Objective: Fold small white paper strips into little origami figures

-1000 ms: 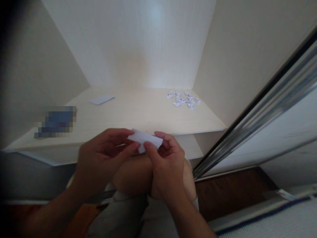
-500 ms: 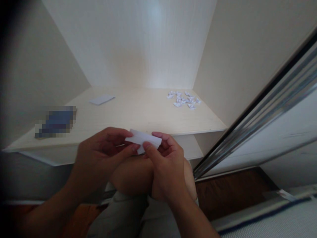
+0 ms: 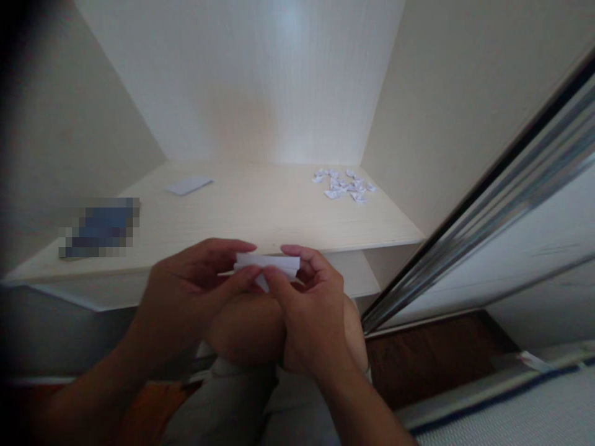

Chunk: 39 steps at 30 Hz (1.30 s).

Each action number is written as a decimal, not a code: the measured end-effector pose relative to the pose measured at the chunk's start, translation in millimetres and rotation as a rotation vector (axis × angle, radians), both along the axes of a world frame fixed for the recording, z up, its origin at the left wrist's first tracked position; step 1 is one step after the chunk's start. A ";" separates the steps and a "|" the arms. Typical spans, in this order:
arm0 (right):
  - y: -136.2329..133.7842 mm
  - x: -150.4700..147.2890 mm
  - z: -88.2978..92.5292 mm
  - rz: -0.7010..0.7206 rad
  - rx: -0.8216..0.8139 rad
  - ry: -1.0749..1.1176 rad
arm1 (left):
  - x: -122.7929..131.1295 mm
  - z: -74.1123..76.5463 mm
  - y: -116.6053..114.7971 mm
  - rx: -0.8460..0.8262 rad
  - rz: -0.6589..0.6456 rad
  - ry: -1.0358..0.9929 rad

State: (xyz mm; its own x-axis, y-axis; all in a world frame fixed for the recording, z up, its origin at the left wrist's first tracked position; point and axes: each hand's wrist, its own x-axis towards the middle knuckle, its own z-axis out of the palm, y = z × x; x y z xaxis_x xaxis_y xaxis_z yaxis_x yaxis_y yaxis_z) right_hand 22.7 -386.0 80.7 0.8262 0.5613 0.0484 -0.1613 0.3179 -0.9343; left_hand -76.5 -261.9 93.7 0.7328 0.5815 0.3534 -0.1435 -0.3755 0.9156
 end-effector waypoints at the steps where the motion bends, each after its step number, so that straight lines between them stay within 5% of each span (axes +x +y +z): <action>1: -0.1 -0.3 0.4 -0.003 -0.007 -0.011 | -0.1 0.8 0.0 -0.018 0.004 -0.005; 7: -4.5 1.6 0.1 0.009 -0.018 -0.068 | -3.6 11.7 2.1 -0.169 -0.087 0.040; 26: -31.0 11.1 5.1 0.128 -0.114 -0.254 | -6.9 21.5 12.2 -0.103 -0.207 0.080; 39: -42.0 19.7 0.2 0.237 -0.009 -0.028 | -1.9 20.5 6.5 -0.171 -0.172 0.037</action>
